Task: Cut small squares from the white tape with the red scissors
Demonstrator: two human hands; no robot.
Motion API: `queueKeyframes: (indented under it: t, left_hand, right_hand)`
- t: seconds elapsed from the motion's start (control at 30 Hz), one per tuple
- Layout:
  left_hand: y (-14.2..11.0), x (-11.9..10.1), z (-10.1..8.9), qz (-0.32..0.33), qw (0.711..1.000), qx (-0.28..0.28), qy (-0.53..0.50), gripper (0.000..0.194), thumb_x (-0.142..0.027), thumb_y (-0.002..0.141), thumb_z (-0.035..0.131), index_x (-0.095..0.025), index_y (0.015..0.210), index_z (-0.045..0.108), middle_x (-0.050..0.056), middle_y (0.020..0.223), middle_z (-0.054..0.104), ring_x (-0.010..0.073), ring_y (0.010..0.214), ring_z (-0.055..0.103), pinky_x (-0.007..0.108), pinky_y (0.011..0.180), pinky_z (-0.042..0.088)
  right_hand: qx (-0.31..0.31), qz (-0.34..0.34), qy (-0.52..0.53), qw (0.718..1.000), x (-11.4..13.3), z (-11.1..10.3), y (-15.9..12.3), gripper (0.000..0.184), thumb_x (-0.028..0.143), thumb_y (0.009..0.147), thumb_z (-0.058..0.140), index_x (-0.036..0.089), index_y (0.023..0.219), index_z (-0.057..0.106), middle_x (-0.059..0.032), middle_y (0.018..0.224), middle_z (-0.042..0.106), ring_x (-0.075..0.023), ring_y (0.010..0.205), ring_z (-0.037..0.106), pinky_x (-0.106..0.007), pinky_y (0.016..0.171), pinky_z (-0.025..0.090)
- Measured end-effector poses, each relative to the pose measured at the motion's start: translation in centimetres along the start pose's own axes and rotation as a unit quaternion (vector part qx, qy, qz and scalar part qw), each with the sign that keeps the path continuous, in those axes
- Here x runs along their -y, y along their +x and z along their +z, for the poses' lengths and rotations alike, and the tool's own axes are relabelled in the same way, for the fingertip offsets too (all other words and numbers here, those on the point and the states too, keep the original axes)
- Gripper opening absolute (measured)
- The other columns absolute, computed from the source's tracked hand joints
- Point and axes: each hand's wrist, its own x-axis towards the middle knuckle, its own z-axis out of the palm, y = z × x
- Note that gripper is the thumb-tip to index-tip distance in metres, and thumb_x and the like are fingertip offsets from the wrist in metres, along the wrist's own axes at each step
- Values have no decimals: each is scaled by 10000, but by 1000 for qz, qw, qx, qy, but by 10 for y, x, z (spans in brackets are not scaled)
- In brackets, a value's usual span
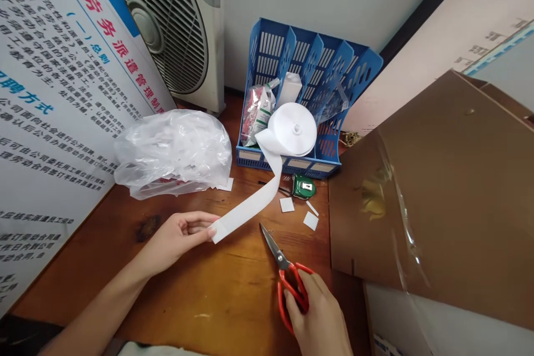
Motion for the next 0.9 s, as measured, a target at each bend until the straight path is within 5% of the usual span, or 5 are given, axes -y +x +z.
queueKeyframes:
  t: [0.13, 0.23, 0.57, 0.7, 0.9]
  left_hand:
    - [4, 4, -3, 10, 999, 18, 28, 280, -336, 896, 731, -184, 1125, 787, 84, 1072, 801, 263, 978, 746, 337, 895, 570]
    - [5, 8, -3, 24, 998, 14, 53, 239, -308, 900, 718, -194, 1093, 801, 72, 1059, 802, 261, 981, 733, 316, 879, 552]
    - [-1, 17, -10, 101, 993, -1, 63, 127, -201, 826, 691, -157, 889, 792, 59, 838, 769, 203, 768, 676, 266, 701, 498]
    - [-1, 18, -14, 120, 991, 14, 51, 107, -176, 796, 684, -144, 847, 774, 39, 762, 720, 168, 703, 614, 248, 664, 466]
    - [0, 20, -15, 124, 991, 31, 40, 129, -159, 810, 668, -136, 881, 773, 34, 773, 700, 145, 691, 582, 234, 653, 438]
  right_hand:
    - [37, -74, -32, 996, 25, -20, 18, 198, 384, 928, 589, 278, 1042, 711, -12, 1011, 680, -144, 866, 669, -257, 778, 536]
    - [-68, -140, -73, 985, 69, -53, 61, 242, 460, 936, 592, 250, 984, 703, -8, 932, 682, -160, 862, 631, -281, 770, 468]
    - [-164, -40, -93, 981, 150, -100, 266, 686, 564, 849, 644, 114, 1362, 575, -208, 1337, 528, -390, 1261, 515, -525, 1049, 427]
    - [-116, 17, -96, 988, 164, -92, 293, 1070, 661, 630, 803, 90, 1460, 440, -263, 1386, 474, -503, 1292, 464, -628, 1022, 435]
    - [-186, 52, -76, 978, 175, -88, 295, 847, 373, 672, 805, 62, 1380, 461, -249, 1265, 575, -412, 1192, 587, -537, 1002, 505]
